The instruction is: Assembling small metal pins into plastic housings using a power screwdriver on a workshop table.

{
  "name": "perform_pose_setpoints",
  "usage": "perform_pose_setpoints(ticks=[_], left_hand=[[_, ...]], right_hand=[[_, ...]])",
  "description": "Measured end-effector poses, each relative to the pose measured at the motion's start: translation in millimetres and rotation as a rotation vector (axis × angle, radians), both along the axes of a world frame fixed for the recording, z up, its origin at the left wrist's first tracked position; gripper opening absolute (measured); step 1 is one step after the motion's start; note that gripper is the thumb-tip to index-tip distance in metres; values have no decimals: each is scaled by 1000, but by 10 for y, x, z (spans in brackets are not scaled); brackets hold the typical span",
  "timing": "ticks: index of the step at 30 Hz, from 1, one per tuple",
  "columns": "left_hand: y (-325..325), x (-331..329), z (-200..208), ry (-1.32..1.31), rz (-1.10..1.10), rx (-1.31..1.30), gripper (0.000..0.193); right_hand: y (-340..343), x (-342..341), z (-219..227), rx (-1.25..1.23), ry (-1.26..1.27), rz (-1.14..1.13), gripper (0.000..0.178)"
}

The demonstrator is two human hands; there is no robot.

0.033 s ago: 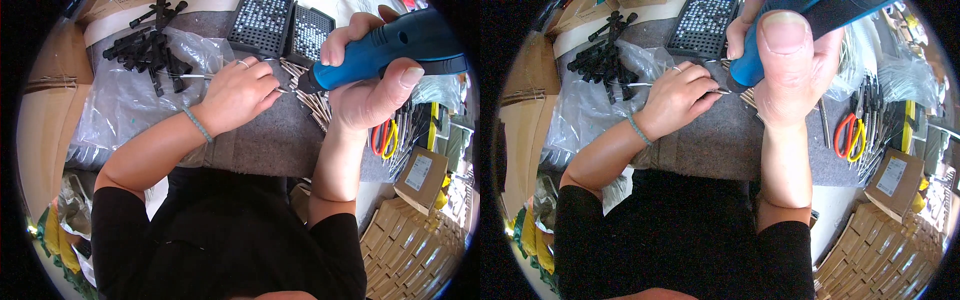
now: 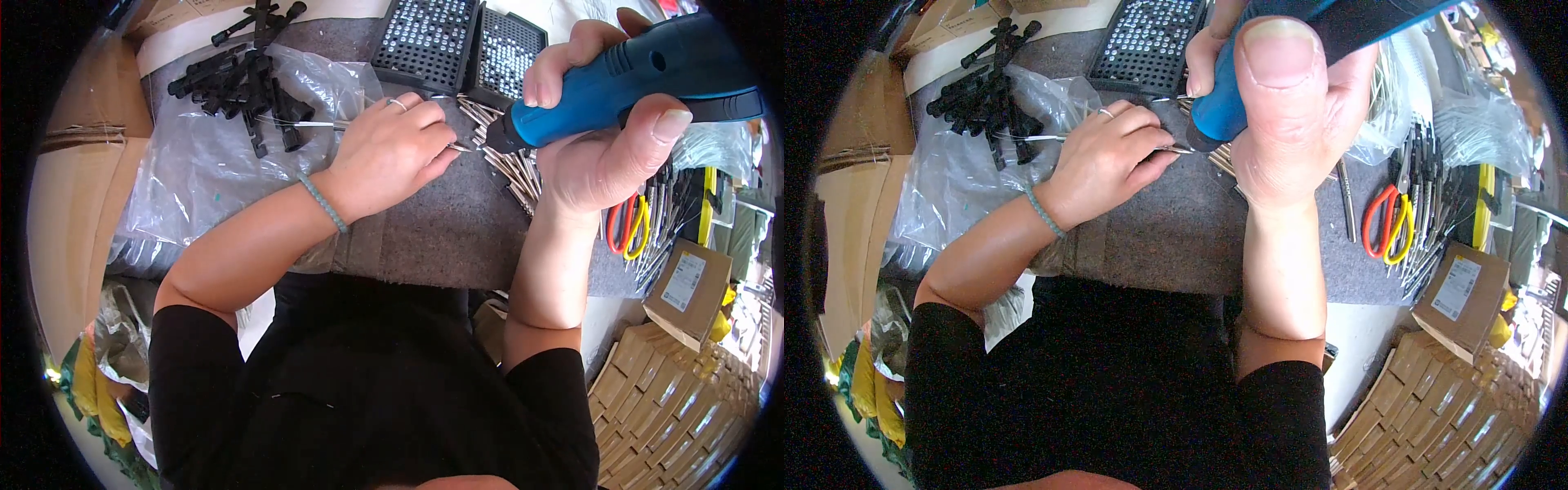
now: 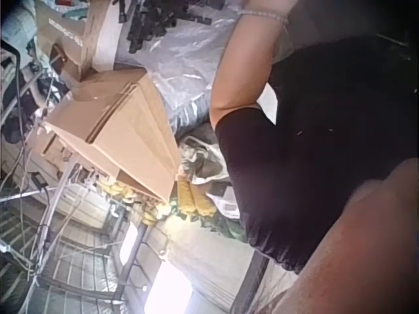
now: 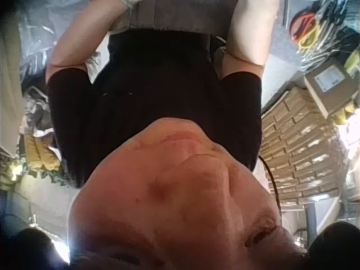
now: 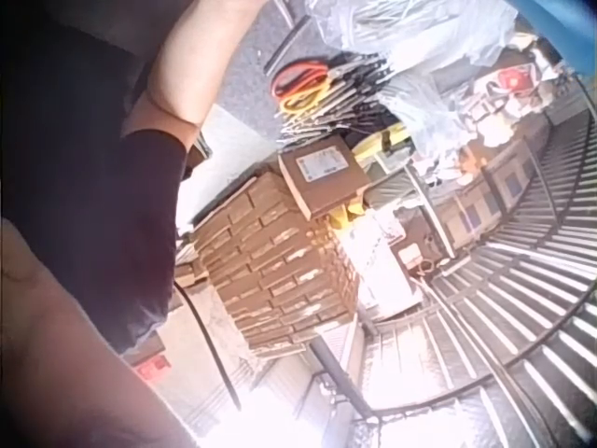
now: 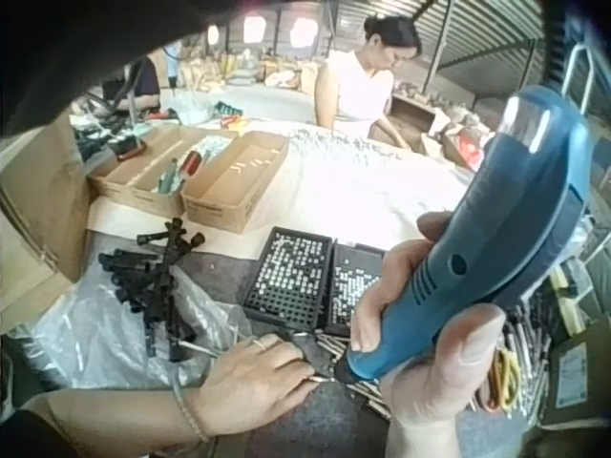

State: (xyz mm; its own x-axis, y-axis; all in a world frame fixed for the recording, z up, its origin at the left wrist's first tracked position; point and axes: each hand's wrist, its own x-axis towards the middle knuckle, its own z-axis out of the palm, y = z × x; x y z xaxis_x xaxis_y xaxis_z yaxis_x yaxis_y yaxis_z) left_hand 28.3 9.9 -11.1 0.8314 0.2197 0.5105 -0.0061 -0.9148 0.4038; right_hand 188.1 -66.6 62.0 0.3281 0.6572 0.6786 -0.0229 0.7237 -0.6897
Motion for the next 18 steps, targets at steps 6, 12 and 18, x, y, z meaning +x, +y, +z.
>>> perform_pose_setpoints(ticks=[6,12,18], left_hand=[[-13,15,41,23,34,-22,17],[4,-8,62,52,0,-13,16],[65,-23,72,52,-61,-80,16]], right_hand=[[27,-47,20,37,-44,-39,72],[21,-46,42,26,-63,-48,71],[16,-9,26,32,-72,-46,73]])
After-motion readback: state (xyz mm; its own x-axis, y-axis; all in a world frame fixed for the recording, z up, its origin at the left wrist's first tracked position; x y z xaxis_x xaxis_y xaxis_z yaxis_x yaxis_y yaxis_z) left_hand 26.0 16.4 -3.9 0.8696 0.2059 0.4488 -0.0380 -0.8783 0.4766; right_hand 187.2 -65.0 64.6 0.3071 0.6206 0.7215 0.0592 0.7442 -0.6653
